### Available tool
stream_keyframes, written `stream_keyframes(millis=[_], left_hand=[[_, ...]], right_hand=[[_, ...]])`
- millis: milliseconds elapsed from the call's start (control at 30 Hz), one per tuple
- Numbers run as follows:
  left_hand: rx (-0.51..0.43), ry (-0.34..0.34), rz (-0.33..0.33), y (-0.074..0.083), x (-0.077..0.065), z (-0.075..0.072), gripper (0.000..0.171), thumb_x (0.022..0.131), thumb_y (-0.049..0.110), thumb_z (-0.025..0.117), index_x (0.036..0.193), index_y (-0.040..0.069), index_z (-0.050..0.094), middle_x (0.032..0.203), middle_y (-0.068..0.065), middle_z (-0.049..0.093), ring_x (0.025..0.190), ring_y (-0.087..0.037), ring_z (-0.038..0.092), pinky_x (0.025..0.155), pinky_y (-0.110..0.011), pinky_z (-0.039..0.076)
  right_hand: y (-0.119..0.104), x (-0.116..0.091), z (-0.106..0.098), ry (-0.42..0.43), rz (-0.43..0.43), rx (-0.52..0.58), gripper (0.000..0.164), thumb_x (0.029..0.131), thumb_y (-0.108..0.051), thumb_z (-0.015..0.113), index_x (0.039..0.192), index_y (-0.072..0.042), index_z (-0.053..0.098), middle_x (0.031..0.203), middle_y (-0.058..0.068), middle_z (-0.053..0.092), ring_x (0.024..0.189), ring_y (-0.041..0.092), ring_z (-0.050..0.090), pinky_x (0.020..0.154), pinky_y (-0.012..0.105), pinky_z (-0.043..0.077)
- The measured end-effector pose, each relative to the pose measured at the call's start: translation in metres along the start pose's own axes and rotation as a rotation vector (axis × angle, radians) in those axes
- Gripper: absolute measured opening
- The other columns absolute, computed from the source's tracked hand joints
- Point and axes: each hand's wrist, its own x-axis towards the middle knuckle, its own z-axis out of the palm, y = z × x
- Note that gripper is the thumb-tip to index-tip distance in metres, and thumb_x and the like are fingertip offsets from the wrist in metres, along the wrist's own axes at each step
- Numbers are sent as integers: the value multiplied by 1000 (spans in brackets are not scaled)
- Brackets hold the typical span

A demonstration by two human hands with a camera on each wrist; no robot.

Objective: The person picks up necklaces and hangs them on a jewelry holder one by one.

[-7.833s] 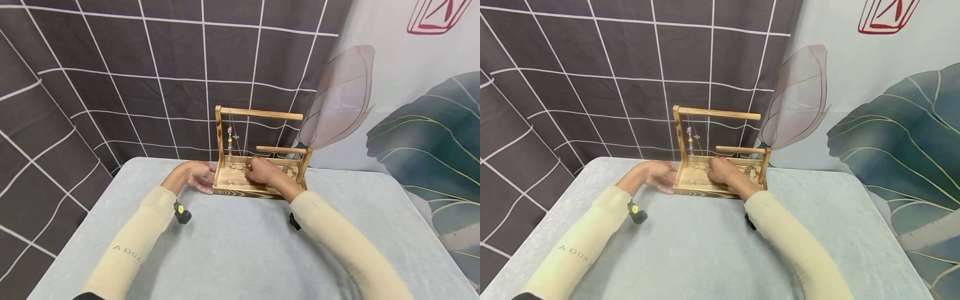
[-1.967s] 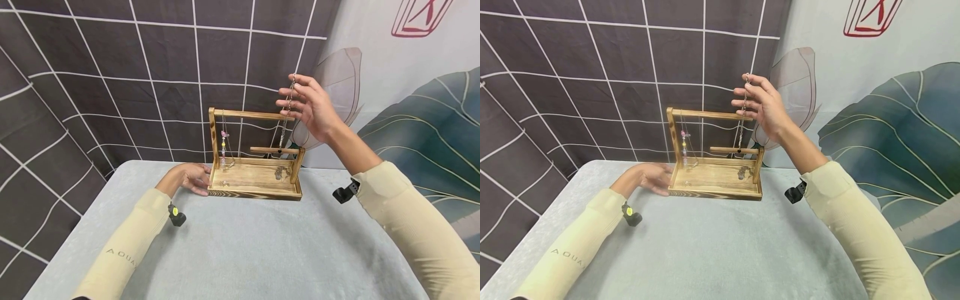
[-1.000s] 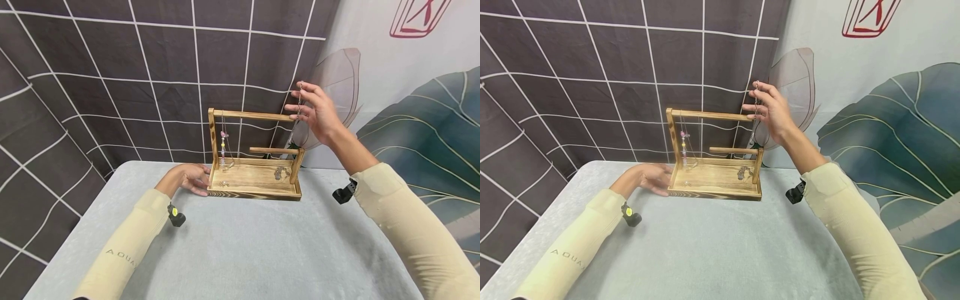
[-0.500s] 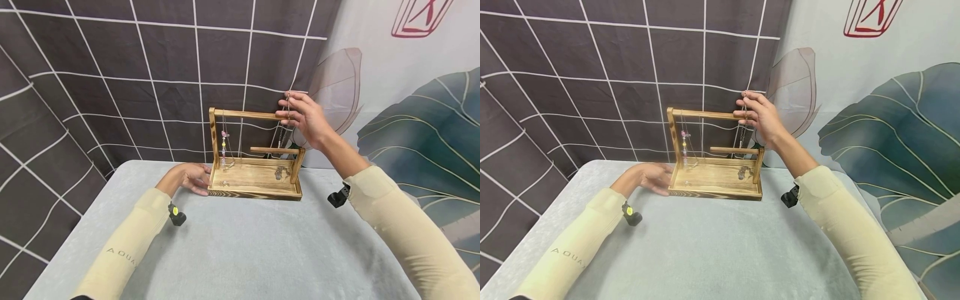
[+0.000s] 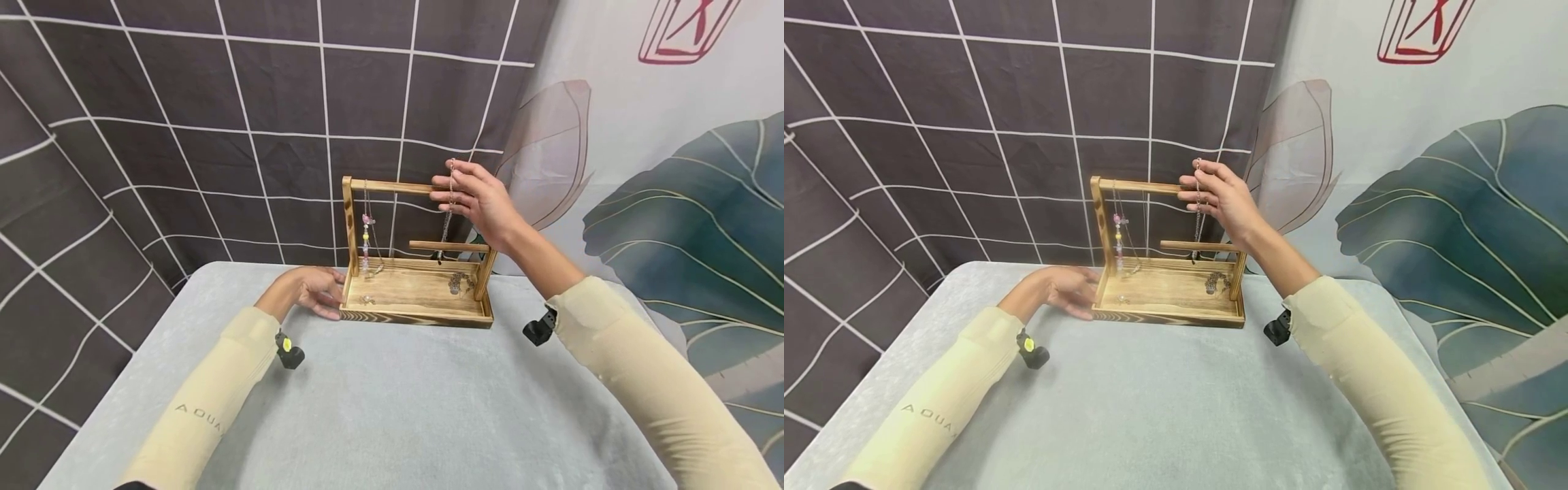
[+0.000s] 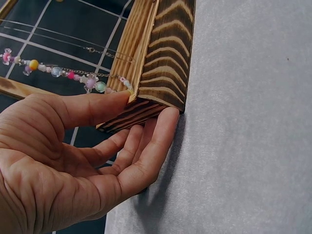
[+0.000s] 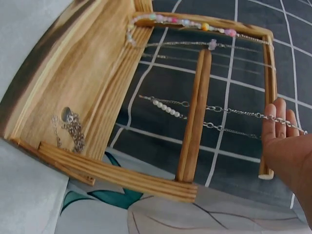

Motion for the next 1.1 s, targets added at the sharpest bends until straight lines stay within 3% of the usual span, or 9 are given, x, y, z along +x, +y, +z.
stream_keyframes(millis=[400,767,967,1100], left_hand=[[2,3,2,-1,1,0,58,102,-15,56,154,5,43,134,-14,58,114,-28,66,92,-41,75],[-2,4,-3,-1,1,0,60,102,-14,56,157,5,42,131,-17,59,118,-29,64,91,-39,74],[8,1,4,-2,3,-2,60,102,-14,57,158,5,44,131,-14,62,116,-28,67,94,-41,74],[11,-5,-1,-2,3,-1,63,104,-13,55,162,4,41,134,-13,60,116,-27,65,93,-39,74]], right_hand=[[8,5,27,-29,-4,14,54,122,-24,45,170,-1,36,124,-6,78,113,14,79,102,28,66],[15,8,48,-65,13,4,54,122,-26,45,170,-3,38,129,-2,78,121,16,76,111,31,64],[21,9,53,-69,17,29,54,122,-22,45,170,1,37,122,-5,78,118,15,77,107,28,65],[27,8,54,-63,30,23,50,122,-21,45,164,4,44,130,5,79,120,15,77,113,31,64]])
